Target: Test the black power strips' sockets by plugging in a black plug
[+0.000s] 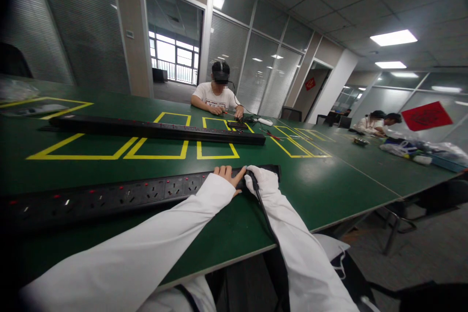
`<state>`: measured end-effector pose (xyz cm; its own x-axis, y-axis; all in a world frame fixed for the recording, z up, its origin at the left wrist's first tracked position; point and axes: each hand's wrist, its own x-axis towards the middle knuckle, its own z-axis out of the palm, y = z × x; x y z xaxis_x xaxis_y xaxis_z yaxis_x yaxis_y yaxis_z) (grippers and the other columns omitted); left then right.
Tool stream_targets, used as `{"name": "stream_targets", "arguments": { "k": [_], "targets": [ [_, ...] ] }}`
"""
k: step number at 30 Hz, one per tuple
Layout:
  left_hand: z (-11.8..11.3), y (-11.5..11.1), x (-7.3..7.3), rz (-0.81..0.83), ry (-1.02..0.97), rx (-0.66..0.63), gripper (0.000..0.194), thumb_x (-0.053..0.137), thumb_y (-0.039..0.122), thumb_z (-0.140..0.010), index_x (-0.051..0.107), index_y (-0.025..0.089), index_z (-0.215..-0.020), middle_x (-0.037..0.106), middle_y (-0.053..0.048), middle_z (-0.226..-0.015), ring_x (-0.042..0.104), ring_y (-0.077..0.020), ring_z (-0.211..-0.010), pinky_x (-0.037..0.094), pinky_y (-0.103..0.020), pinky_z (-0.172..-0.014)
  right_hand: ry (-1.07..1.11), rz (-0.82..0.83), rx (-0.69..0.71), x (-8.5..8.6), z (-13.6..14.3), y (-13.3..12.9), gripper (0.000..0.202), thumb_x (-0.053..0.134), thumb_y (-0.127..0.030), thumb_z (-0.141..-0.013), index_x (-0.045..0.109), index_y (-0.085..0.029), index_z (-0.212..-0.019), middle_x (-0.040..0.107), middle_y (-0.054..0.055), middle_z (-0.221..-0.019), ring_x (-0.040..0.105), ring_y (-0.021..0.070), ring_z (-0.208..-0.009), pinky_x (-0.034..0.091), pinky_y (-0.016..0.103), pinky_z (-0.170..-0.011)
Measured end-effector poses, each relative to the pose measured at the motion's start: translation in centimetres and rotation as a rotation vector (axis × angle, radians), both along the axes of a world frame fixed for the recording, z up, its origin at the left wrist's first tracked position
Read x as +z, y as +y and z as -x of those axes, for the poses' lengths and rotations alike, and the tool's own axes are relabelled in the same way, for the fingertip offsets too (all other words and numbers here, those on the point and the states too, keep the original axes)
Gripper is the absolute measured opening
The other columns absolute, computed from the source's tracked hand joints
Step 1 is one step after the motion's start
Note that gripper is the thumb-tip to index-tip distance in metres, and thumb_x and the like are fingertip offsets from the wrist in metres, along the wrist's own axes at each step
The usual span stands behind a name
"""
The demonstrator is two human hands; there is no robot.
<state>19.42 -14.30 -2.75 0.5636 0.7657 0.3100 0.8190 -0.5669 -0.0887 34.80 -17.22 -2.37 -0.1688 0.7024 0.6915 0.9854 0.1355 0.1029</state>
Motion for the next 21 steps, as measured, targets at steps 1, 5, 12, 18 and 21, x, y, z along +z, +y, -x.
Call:
{"name": "stream_targets", "arguments": {
  "k": [1,5,12,18,21],
  "targets": [
    [-0.03,0.02,-0.06,-0.004,0.003,0.003,0.077,0.053,0.052,-0.067,0.014,0.034,-0.131,0.043,-0.017,-0.111,0.042,-0.0339,-0.093,0.025,-0.045,-0.077,-0.001,0.004,-0.002,0.01,0.0,-0.01,0.033,0.045,-0.038,-0.074,0.057,-0.024,-0.101,0.064,0.0,-0.086,0.058,0.0155,-0.075,0.04,0.025,-0.069],
    [-0.14,0.06,-0.2,-0.015,0.011,0.015,0.078,0.053,0.053,-0.066,0.013,0.035,-0.131,0.043,-0.017,-0.111,0.043,-0.0336,-0.092,0.025,-0.044,-0.076,0.007,-0.002,-0.003,0.05,0.1,-0.06,0.032,0.044,-0.038,-0.074,0.057,-0.024,-0.1,0.064,0.0,-0.084,0.058,0.0157,-0.075,0.04,0.025,-0.069],
    [-0.07,0.03,-0.18,-0.023,0.002,0.007,0.078,0.053,0.052,-0.067,0.013,0.034,-0.131,0.044,-0.017,-0.11,0.043,-0.0328,-0.091,0.025,-0.044,-0.075,0.006,-0.009,-0.007,0.16,0.24,-0.12,0.032,0.043,-0.038,-0.074,0.057,-0.023,-0.099,0.063,0.001,-0.079,0.057,0.0151,-0.071,0.039,0.024,-0.067],
    [0.0,-0.01,-0.2,-0.036,-0.004,0.003,0.077,0.053,0.052,-0.067,0.015,0.033,-0.131,0.044,-0.017,-0.109,0.043,-0.0323,-0.09,0.025,-0.044,-0.075,-0.002,-0.007,-0.018,0.12,0.21,-0.06,0.032,0.044,-0.038,-0.074,0.057,-0.023,-0.098,0.063,0.001,-0.077,0.057,0.0153,-0.07,0.038,0.024,-0.066],
    [0.0,-0.02,-0.2,-0.037,-0.011,0.001,0.077,0.054,0.051,-0.067,0.015,0.034,-0.131,0.044,-0.016,-0.109,0.043,-0.032,-0.089,0.025,-0.044,-0.075,-0.002,-0.009,-0.016,0.04,0.12,-0.03,0.032,0.044,-0.038,-0.074,0.057,-0.023,-0.099,0.063,0.0,-0.079,0.057,0.0155,-0.071,0.038,0.024,-0.066]
  ]
}}
